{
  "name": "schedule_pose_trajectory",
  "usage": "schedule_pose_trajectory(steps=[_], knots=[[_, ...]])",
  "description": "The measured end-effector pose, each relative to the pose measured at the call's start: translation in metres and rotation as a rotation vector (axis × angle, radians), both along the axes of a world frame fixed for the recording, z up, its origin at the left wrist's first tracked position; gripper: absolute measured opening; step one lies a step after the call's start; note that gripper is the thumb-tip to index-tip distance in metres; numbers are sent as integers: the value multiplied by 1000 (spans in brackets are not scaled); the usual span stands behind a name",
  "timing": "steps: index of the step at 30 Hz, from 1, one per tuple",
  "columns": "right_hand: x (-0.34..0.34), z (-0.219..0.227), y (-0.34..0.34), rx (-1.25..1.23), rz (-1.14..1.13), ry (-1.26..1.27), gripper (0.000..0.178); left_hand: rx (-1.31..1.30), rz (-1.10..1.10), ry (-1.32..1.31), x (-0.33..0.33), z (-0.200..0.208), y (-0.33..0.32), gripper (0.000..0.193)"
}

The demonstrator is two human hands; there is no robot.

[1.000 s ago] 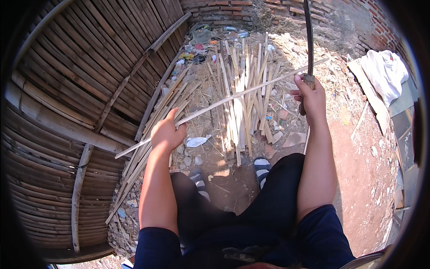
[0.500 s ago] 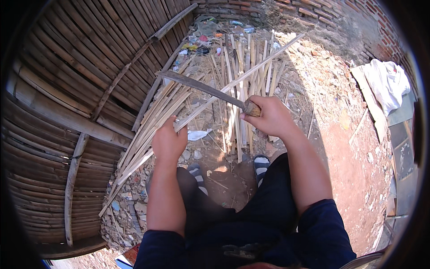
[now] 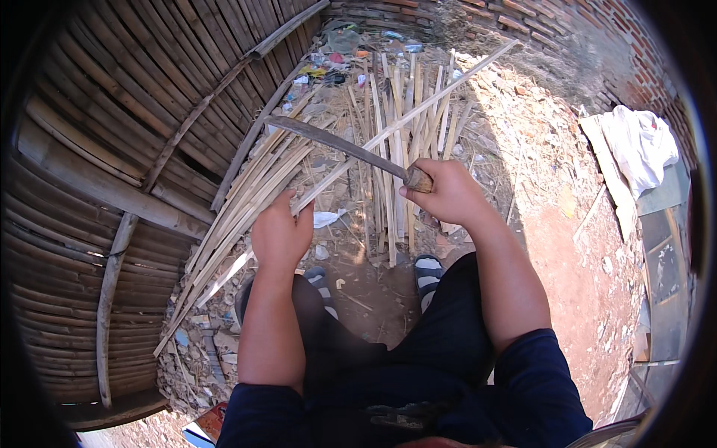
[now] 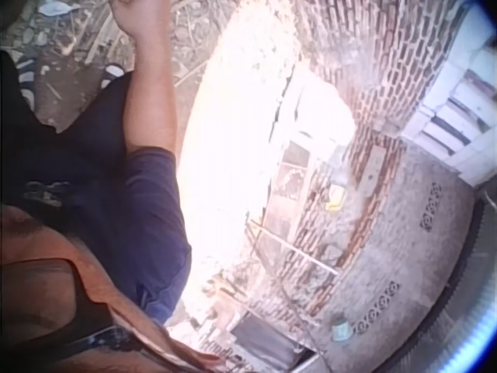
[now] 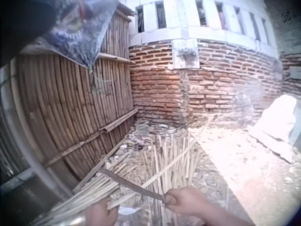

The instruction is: The person shaves a thin strip of bamboo using a machete, removing outer layers and smoothing the surface by hand.

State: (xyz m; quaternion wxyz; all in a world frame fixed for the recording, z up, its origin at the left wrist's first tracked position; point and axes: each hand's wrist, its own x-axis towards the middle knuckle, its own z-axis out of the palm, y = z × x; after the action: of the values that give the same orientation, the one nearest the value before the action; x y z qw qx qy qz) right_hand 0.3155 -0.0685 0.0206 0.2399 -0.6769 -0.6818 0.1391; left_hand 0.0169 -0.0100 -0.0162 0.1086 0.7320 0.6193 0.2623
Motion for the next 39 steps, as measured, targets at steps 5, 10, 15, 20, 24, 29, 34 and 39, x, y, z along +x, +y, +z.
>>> schedule_pose_trajectory(steps=[5,10,15,20,24,29,34,39], knots=[[-14,-8,-6,33,152,-139,34,-48,-24,21,8,0,0,45],[4,-4,-2,-37,61,33,34,-45,-29,2,7,4,-5,45],[37,12,-4,-47,-90,123,40,50,-15,-19,6,-4,-3,42],[20,-3,-9,24,-16,27,34,43,-27,-16,13,-2,-3,42],[6,3,-12,21,99,-154,34,76,-29,8,12,-5,-2,44],[40,6,-6,-12,-89,22,39,-79,22,-8,11,10,-6,48],[43,12,-7,-27,-163,19,40,-143,42,-12,10,12,-4,50],[12,11,-10,-106,21,-135,34,-178,30,-34,16,16,-6,49]])
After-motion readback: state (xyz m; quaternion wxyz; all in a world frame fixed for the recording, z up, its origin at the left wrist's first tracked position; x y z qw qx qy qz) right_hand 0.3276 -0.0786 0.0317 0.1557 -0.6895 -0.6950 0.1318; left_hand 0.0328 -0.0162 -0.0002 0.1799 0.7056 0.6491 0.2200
